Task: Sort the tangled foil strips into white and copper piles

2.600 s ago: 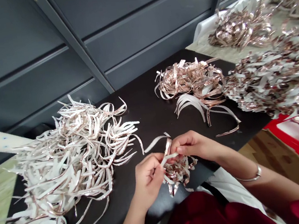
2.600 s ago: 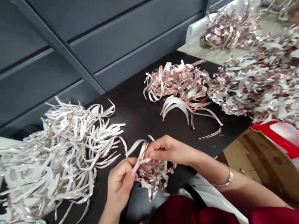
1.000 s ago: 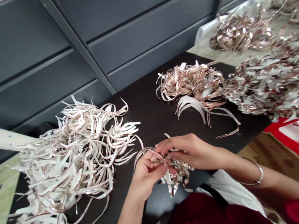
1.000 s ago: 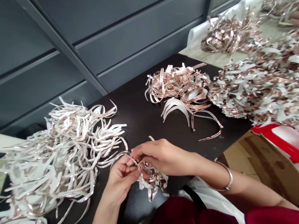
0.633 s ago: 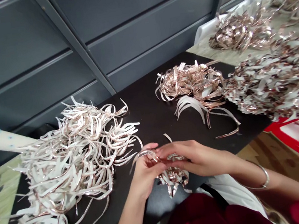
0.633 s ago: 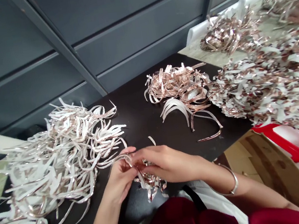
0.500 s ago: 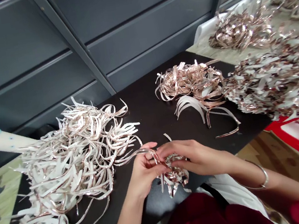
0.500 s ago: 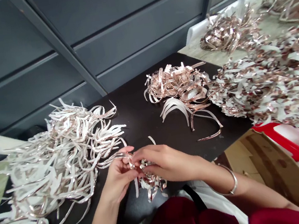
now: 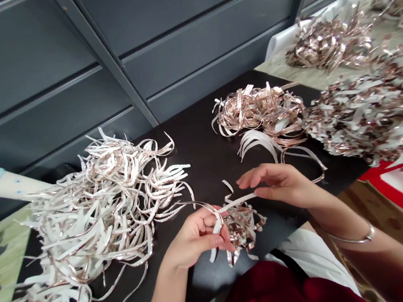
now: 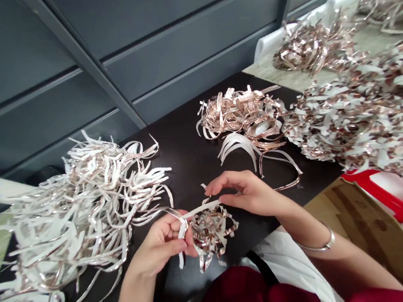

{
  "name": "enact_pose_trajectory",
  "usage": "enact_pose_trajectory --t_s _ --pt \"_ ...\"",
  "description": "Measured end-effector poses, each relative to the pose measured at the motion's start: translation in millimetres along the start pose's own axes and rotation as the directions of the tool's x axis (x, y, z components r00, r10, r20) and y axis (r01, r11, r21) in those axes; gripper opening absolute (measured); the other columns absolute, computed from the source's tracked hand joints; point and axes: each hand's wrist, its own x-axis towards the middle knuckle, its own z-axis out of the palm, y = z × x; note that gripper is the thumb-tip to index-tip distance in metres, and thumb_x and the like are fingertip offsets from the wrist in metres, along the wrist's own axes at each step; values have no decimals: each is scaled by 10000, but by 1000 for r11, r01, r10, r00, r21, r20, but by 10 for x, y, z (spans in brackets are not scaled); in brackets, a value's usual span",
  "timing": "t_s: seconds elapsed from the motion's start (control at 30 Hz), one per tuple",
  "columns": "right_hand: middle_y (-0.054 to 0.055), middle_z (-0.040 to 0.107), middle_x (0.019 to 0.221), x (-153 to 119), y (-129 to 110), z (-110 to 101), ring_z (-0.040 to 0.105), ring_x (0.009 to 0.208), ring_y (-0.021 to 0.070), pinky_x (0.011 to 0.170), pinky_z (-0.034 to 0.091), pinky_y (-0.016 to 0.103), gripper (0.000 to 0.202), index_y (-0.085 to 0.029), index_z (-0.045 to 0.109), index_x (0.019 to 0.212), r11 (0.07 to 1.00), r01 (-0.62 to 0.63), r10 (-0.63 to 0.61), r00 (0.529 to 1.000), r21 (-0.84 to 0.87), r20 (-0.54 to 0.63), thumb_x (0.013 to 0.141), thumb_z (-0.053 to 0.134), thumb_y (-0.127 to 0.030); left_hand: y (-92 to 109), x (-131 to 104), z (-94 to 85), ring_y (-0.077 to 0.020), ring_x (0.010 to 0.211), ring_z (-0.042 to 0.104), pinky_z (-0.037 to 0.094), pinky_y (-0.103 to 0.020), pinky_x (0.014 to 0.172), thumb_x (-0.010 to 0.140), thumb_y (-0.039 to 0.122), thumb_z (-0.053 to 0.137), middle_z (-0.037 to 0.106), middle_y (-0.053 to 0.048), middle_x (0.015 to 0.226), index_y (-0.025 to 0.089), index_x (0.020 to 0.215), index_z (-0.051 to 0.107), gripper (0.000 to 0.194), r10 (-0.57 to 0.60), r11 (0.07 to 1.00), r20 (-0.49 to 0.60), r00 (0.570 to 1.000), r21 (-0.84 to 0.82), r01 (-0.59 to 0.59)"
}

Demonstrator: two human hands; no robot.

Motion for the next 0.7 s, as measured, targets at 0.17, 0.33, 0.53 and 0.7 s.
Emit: enact_pose_trajectory --t_s 0.17,0.33,0.53,0.7 --pt "65 694 931 7 -22 -73 625 1018 215 895 497 388 93 -192 594 787 997 -7 11 999 80 -46 791 677 -235 35 -42 -65 -178 649 677 503 -244 602 709 260 742 645 -30 735 149 987 544 359 -120 993 184 976 13 120" --pt "46 709 823 0 49 -54 661 912 219 841 510 396 192 -197 568 718 973 -9 36 993 229 -115 751 723 -305 93 -62 -29 -68 492 506 360 -171 475 748 417 685 572 -9 710 148 923 532 356 -117 974 183 976 214 77" --pt "18 667 698 -12 154 -67 662 868 241 819 506 442 488 -252 533 888 927 35 55 972 373 -228 735 516 -715 119 -33 140 -75 468 335 234 -229 479 925 331 396 374 31 488 156 509 426 452 401 428 -104 910 900 -86" --pt "76 646 865 19 59 111 615 882 230 842 472 384 530 -205 594 877 994 89 -72 969 65 -235 737 515 -710 39 25 237 -80 450 276 207 -256 471 815 135 498 286 47 471 169 446 346 401 665 -148 181 725 983 -110"
